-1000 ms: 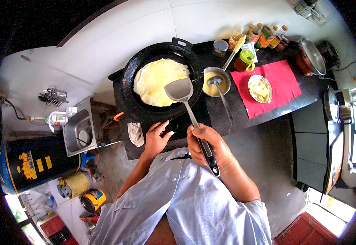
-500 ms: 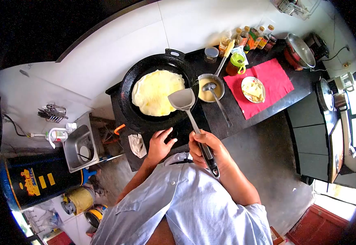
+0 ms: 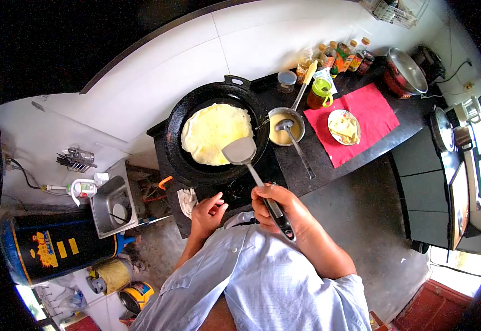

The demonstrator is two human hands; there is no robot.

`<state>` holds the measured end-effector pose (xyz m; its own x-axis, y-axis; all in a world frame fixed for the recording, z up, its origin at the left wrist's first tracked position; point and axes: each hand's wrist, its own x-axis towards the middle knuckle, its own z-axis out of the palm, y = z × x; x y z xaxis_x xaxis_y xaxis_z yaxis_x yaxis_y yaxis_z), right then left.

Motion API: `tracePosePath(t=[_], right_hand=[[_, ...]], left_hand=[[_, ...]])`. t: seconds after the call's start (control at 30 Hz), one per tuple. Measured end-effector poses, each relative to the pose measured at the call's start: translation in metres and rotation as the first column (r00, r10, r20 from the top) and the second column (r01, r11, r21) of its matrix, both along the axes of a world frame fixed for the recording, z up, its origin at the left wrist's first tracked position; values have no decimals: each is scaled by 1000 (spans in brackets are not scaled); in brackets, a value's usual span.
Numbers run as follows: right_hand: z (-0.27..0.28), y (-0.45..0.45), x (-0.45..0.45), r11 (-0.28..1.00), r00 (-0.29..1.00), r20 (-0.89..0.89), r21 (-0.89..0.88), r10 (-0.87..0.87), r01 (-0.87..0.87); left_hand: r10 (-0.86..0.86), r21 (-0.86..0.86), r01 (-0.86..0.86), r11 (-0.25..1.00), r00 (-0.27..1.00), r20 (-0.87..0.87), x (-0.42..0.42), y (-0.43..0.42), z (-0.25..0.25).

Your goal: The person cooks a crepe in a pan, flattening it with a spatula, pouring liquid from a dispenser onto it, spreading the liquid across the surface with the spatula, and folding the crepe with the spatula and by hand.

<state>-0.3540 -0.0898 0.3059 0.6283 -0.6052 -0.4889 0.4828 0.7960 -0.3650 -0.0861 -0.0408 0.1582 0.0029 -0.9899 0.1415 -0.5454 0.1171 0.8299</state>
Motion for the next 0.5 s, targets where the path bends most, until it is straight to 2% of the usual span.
tracePosePath(t=[0.27, 0.33, 0.5], right_hand=[[11, 0, 18, 991, 996, -59, 121, 67, -59], [11, -3, 19, 985, 997, -28, 158, 77, -72], [16, -7, 22, 981, 993, -46, 165, 108, -99]], left_hand=[[137, -90, -136, 987, 991, 4, 28, 1, 52], [168, -109, -169, 979, 986, -21, 28, 0, 61], [143, -165, -150, 975, 988, -51, 25, -11, 69]])
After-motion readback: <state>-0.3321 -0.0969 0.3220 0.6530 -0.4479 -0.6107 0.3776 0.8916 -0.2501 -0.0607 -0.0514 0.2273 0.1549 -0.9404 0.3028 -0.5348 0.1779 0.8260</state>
